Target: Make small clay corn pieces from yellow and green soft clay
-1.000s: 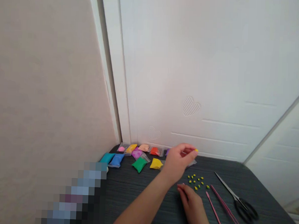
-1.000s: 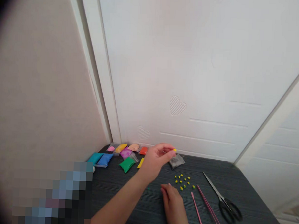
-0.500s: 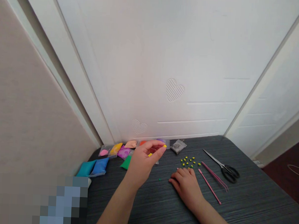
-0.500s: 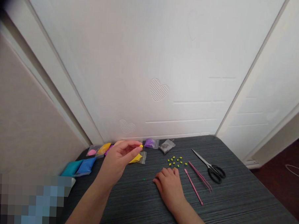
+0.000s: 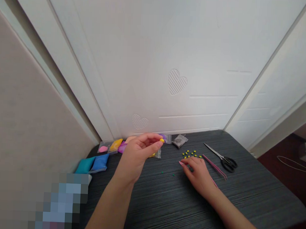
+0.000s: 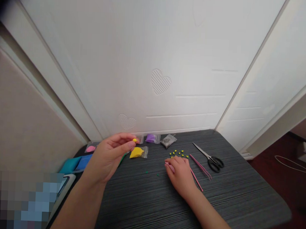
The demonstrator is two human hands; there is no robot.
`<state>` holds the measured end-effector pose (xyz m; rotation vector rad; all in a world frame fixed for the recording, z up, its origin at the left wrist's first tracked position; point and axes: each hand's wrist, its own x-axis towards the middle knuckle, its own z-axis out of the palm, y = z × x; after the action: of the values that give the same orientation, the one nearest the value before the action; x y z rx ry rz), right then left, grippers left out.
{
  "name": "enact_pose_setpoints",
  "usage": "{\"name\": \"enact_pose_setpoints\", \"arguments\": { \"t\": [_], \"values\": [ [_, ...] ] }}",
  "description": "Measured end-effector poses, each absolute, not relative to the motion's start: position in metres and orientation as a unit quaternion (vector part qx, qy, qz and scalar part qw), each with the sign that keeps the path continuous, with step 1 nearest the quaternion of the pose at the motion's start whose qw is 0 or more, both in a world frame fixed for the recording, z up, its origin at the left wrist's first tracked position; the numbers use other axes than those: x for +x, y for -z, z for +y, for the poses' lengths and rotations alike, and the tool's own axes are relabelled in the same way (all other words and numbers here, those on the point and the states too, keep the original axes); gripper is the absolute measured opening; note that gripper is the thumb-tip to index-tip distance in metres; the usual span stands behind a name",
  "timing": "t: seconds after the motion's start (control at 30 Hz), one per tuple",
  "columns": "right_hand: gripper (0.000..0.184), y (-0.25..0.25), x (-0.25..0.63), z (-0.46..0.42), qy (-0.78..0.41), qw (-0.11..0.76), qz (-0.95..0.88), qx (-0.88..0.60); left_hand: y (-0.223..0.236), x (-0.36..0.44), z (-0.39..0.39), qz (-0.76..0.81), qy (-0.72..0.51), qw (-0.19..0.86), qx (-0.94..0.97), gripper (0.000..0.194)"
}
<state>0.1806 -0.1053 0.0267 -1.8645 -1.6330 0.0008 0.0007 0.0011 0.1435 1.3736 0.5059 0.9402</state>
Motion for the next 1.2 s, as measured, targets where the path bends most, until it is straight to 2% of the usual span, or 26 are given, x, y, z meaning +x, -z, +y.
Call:
{"name": "enact_pose_setpoints", "arguments": {
  "t": [0.1,0.2,0.33,0.43,0.7,0.87,1.2],
  "values": [
    [0.012,-0.050,0.183,-0.105,-0.018,0.368,-0.615,-0.697,-0.146,-0.001,-0.002,0.215,-0.420,0.648,0.598,0.015],
    [0.012,-0.095,0.172,-0.108,0.002,0.411,-0.626,-0.662,-0.150,-0.002,-0.006,0.209,-0.427,0.652,0.590,0.019],
    [0.019,-0.159,0.147,-0.116,0.055,0.468,-0.661,-0.584,-0.156,-0.007,-0.014,0.200,-0.418,0.669,0.581,0.025],
    [0.024,-0.182,0.135,-0.120,0.060,0.498,-0.679,-0.536,-0.162,-0.012,-0.020,0.189,-0.412,0.682,0.574,0.027],
    [0.024,-0.177,0.141,-0.110,0.083,0.478,-0.726,-0.487,-0.163,-0.013,-0.023,0.168,-0.382,0.685,0.597,0.013],
    [0.024,-0.177,0.142,-0.109,0.074,0.475,-0.736,-0.476,-0.162,-0.010,-0.024,0.139,-0.361,0.699,0.601,0.014],
    [0.017,-0.179,0.139,-0.107,0.072,0.489,-0.732,-0.469,-0.168,-0.013,-0.030,0.144,-0.366,0.647,0.654,0.014]
  ]
}}
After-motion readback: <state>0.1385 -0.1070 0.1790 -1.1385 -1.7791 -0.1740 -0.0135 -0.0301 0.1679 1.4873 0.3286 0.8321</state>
